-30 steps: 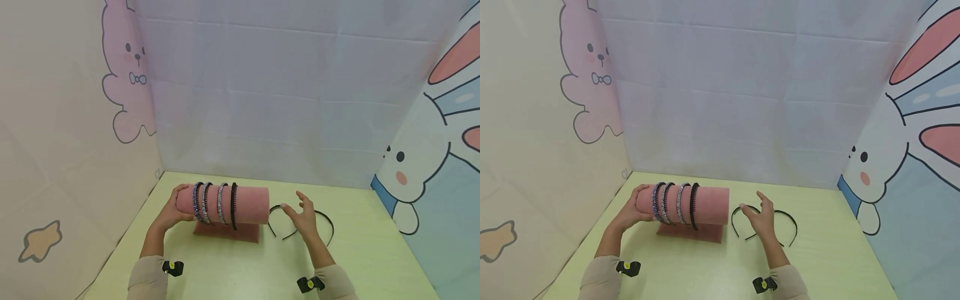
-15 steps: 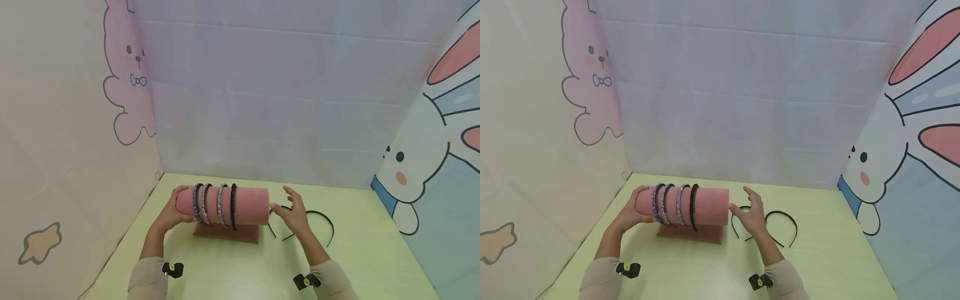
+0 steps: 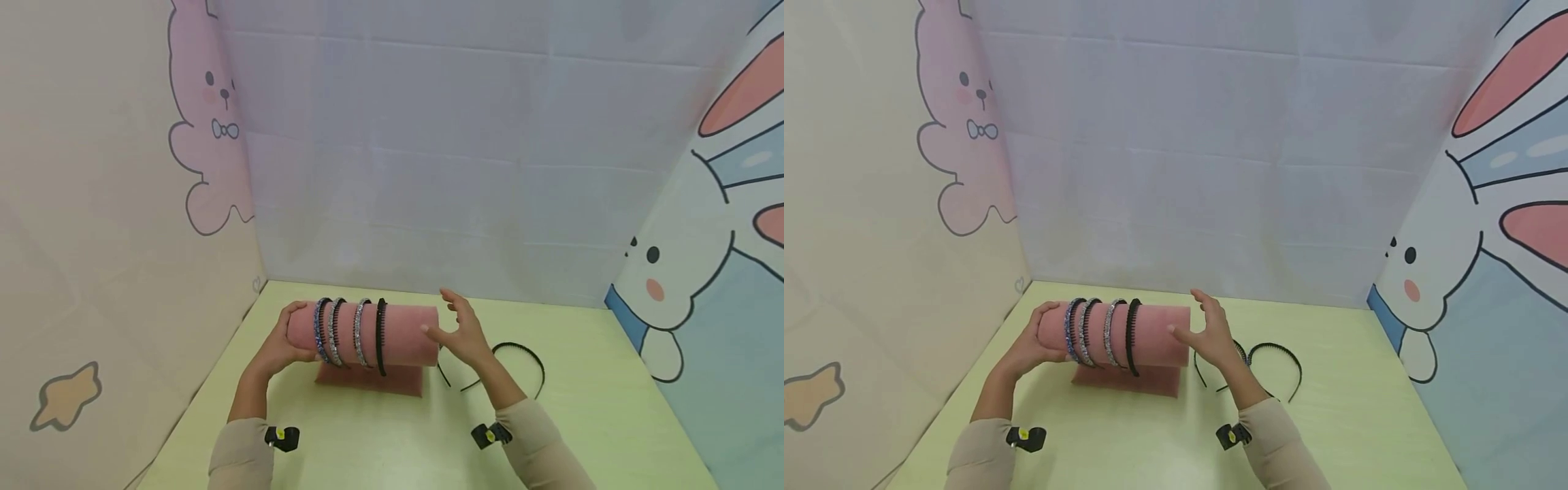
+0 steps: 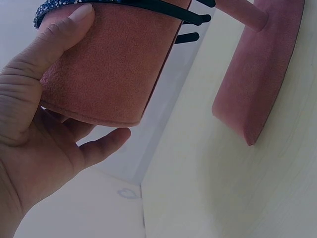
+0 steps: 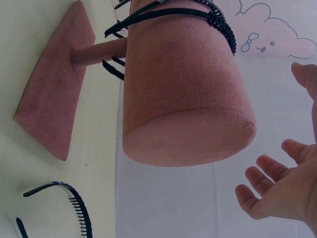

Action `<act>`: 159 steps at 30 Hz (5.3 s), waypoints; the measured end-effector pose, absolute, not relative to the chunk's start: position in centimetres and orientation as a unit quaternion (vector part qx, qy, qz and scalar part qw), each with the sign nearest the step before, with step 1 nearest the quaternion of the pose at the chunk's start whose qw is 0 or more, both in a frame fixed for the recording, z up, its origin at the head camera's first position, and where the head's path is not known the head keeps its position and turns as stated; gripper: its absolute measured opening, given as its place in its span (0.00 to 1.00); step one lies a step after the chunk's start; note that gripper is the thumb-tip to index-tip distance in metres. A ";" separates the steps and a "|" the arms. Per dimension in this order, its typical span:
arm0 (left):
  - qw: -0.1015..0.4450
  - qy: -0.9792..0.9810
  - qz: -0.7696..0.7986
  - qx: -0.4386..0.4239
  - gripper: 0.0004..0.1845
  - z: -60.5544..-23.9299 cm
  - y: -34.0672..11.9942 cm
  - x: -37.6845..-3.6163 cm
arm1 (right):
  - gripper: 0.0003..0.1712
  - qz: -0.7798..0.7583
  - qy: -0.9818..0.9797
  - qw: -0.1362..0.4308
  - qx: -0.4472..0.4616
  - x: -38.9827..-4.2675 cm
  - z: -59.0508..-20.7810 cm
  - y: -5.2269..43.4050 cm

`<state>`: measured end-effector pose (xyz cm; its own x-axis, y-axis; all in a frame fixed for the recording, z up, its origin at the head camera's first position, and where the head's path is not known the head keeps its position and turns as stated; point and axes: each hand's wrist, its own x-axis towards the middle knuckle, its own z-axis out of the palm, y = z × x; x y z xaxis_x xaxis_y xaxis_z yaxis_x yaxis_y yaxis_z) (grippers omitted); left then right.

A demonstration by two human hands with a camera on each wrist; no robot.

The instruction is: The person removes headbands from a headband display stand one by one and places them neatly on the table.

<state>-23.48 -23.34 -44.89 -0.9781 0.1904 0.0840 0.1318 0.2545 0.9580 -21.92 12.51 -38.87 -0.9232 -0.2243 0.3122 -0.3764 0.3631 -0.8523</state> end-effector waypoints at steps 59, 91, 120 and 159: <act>0.032 0.799 0.593 0.092 0.57 -44.5 -23.4 -23.7 | 0.57 0.208 -0.930 -0.076 0.294 -30.4 -40.8 6.3; 0.037 0.785 0.611 0.094 0.57 -44.7 -23.4 -23.6 | 0.62 0.127 -0.946 -0.060 0.291 -29.2 -40.7 6.2; 0.025 0.786 0.608 0.107 0.56 -44.5 -23.3 -23.0 | 0.58 0.174 -0.941 -0.046 0.285 -28.0 -40.3 8.5; 0.027 0.790 0.604 0.102 0.57 -44.6 -23.5 -23.3 | 0.58 0.273 -0.923 -0.045 0.267 -28.4 -41.4 10.7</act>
